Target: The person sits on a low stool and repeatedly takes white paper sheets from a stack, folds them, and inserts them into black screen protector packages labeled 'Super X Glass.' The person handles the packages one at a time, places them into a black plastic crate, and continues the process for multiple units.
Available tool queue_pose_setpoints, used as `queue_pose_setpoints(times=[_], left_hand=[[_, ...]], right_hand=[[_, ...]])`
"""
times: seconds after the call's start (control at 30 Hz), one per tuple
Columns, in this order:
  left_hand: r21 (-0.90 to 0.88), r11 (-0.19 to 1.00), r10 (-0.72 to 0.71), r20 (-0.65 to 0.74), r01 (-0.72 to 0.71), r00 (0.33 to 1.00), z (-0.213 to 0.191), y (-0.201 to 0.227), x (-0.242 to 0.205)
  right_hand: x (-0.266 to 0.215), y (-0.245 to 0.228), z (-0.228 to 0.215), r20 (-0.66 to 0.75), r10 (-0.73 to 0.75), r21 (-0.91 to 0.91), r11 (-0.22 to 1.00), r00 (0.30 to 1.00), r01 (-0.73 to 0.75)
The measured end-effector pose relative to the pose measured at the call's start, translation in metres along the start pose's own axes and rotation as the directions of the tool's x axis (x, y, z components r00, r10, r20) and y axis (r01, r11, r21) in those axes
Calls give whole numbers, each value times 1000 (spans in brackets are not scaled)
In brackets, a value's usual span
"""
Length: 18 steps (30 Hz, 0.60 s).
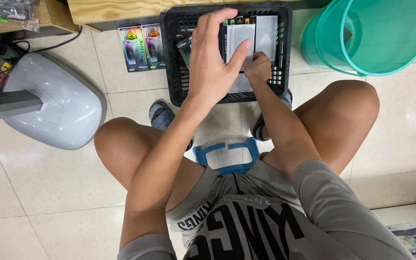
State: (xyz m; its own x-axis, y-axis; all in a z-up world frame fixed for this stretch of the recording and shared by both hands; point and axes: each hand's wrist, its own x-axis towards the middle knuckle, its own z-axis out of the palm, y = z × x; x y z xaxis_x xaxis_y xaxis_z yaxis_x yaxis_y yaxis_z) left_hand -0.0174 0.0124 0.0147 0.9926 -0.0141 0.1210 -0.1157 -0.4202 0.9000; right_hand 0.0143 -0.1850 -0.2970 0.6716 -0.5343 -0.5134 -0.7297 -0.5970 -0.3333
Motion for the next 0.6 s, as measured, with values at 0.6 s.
queue_pose_setpoints(times=[0.6], left_hand=[[12, 1000, 17, 4, -17, 1000, 6, 2, -3]], right_hand=[[-1, 9, -9, -142, -139, 51, 988, 980, 148]])
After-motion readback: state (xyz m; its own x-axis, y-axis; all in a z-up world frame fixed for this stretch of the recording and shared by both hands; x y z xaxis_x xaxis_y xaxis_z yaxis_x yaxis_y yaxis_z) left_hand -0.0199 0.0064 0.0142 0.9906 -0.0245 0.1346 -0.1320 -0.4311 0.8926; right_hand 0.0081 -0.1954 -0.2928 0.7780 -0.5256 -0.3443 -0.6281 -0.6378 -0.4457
